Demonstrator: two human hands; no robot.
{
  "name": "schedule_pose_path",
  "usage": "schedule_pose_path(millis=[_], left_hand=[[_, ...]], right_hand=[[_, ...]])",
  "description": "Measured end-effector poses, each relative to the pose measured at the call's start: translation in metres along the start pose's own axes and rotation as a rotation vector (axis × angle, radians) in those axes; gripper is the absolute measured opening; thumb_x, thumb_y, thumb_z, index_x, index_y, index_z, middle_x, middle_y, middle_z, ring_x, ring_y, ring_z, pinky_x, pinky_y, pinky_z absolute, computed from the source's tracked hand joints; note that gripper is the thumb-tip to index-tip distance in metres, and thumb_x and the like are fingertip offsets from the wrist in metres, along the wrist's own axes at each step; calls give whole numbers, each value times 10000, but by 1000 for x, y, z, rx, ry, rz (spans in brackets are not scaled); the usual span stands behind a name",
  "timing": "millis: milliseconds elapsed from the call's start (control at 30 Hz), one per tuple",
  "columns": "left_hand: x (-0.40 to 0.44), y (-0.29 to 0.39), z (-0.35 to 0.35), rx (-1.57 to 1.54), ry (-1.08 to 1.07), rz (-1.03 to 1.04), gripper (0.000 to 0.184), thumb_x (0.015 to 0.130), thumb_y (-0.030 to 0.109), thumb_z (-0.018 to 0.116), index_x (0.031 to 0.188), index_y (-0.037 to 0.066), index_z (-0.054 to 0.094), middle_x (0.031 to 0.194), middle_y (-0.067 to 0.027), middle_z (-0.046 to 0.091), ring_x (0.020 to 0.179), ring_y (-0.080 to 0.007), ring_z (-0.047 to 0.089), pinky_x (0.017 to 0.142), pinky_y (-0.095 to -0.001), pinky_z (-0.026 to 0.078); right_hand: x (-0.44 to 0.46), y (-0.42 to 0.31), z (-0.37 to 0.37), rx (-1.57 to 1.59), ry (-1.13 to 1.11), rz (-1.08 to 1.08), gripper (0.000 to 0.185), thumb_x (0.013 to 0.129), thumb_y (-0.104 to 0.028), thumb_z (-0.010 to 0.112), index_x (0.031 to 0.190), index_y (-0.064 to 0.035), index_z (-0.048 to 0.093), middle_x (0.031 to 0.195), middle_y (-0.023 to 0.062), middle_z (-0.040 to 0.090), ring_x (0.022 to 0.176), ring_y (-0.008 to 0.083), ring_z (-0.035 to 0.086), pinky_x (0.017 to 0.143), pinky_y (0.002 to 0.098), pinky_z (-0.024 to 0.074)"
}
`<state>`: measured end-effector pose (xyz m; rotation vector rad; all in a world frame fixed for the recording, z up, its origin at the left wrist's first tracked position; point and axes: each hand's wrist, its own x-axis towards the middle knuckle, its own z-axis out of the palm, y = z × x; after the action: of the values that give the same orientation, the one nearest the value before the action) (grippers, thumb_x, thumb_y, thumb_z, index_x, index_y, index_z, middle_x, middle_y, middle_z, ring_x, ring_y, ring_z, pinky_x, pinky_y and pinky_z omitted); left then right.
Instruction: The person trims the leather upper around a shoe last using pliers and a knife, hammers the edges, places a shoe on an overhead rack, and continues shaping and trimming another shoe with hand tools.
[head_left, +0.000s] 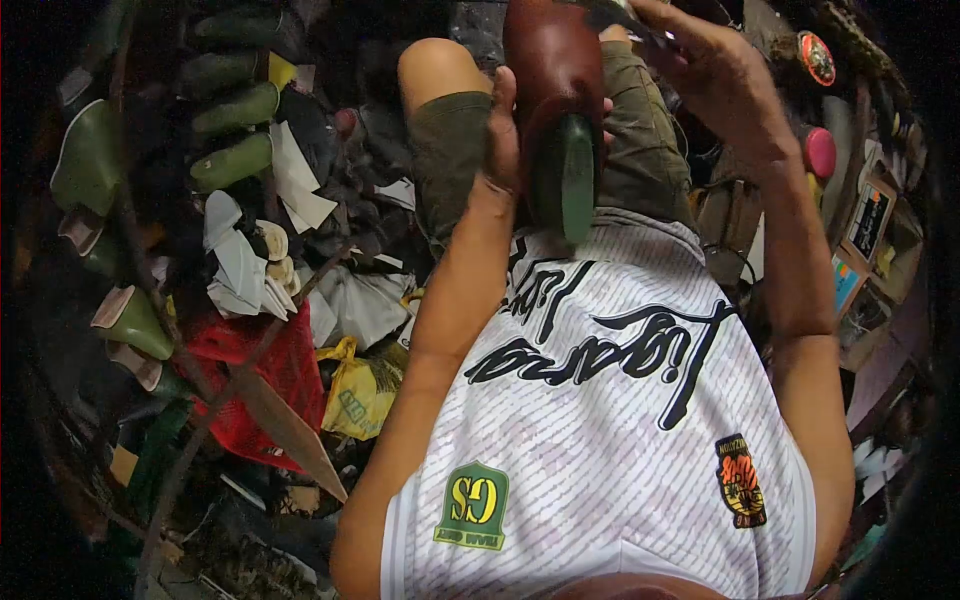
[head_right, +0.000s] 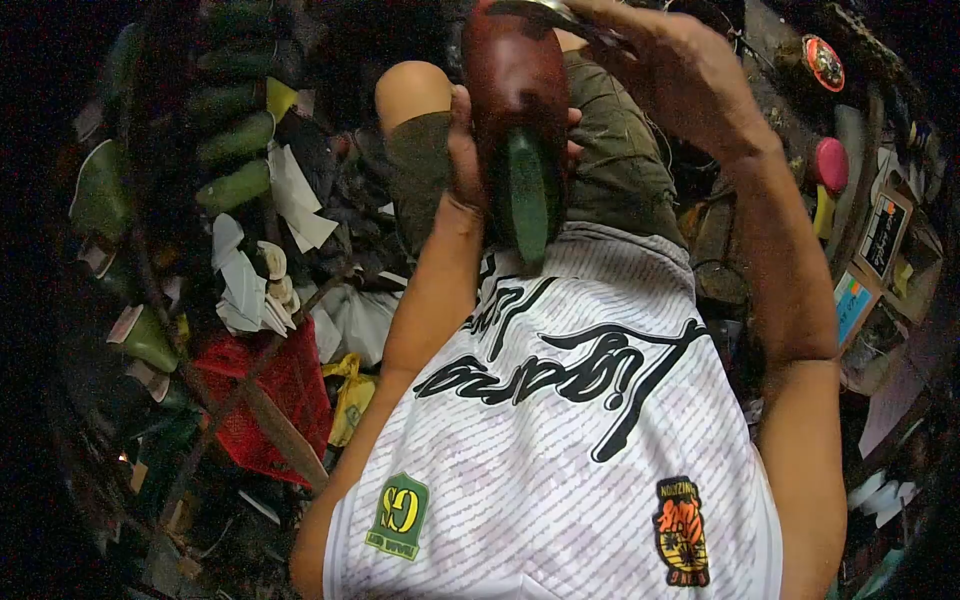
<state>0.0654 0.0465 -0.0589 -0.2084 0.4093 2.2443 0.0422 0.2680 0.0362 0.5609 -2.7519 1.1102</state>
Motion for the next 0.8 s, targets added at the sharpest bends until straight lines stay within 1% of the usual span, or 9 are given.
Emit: schedule_pose_path(millis=[33, 133, 200, 333, 433, 533, 567, 733, 800], left_hand=[[3, -1, -1, 1, -1, 3, 904, 818, 744, 396, 1349, 15, 350, 1099, -289, 587, 861, -402, 652, 751, -484, 570], [11, -2, -6, 71, 11, 72, 904, 814, 758, 376, 1333, 17, 376, 1066, -270, 604, 839, -377, 660, 740, -473, 571], [9, -3, -9, 99, 43, 30, 920, 802, 780, 356, 1314, 16, 405, 1053, -258, 608, 831, -357, 663, 737, -457, 571], [6, 1, -2, 183, 47, 83, 938, 792, 795, 344, 1297, 8, 424, 1041, -252, 613, 823, -353, 664, 726, -447, 574], [4, -5, -6, -2, 49, -25, 951, 790, 805, 323, 1283, -1, 436, 1039, -250, 615, 816, -349, 666, 710, -445, 576], [7, -2, -9, 100, 24, -3, 1023, 775, 819, 315, 1314, -48, 382, 1139, -288, 570, 842, -394, 654, 704, -464, 576], [5, -3, -5, 134, 40, 20, 980, 783, 805, 338, 1293, -28, 413, 1083, -269, 594, 817, -370, 662, 696, -454, 579], [6, -6, -1, 0, 46, -9, 911, 792, 773, 402, 1266, -3, 453, 1007, -246, 626, 774, -337, 673, 683, -438, 587], [8, -6, 0, 25, 61, 27, 895, 796, 755, 428, 1262, -8, 453, 996, -253, 628, 767, -336, 675, 687, -439, 588]], right_hand=[[19, -25, -18, -112, -37, -54, 250, 867, -135, 632, 1110, -120, 576, 776, 79, 601, 646, 223, 624, 581, 321, 506], [40, -24, -13, -177, 43, -206, 306, 837, -101, 649, 1136, -118, 585, 711, 75, 584, 669, 246, 633, 558, 333, 520], [42, -10, -3, -432, -195, -394, 438, 837, -62, 606, 1245, -162, 481, 665, 67, 563, 589, 250, 609, 522, 339, 504], [66, -46, -25, -764, -658, -129, 608, 851, -49, 543, 1370, -254, 301, 712, 56, 576, 642, 206, 620, 493, 309, 486], [59, -23, -16, -140, -239, -287, 410, 909, -165, 546, 1303, -227, 449, 693, 47, 567, 611, 169, 600, 472, 290, 463], [53, -22, -4, -534, -434, -339, 301, 917, -206, 552, 1217, -182, 544, 727, 51, 592, 605, 177, 595, 489, 312, 477], [60, -22, -10, -382, -532, -334, 314, 913, -196, 556, 1226, -214, 537, 729, 51, 606, 582, 189, 594, 481, 319, 478], [79, -52, -37, -496, -334, -282, 361, 890, -162, 581, 1240, -231, 529, 733, 53, 615, 603, 210, 626, 536, 317, 526], [76, -38, -19, -541, -471, -279, 315, 911, -191, 540, 1226, -191, 535, 752, 59, 627, 632, 222, 642, 567, 322, 537]])
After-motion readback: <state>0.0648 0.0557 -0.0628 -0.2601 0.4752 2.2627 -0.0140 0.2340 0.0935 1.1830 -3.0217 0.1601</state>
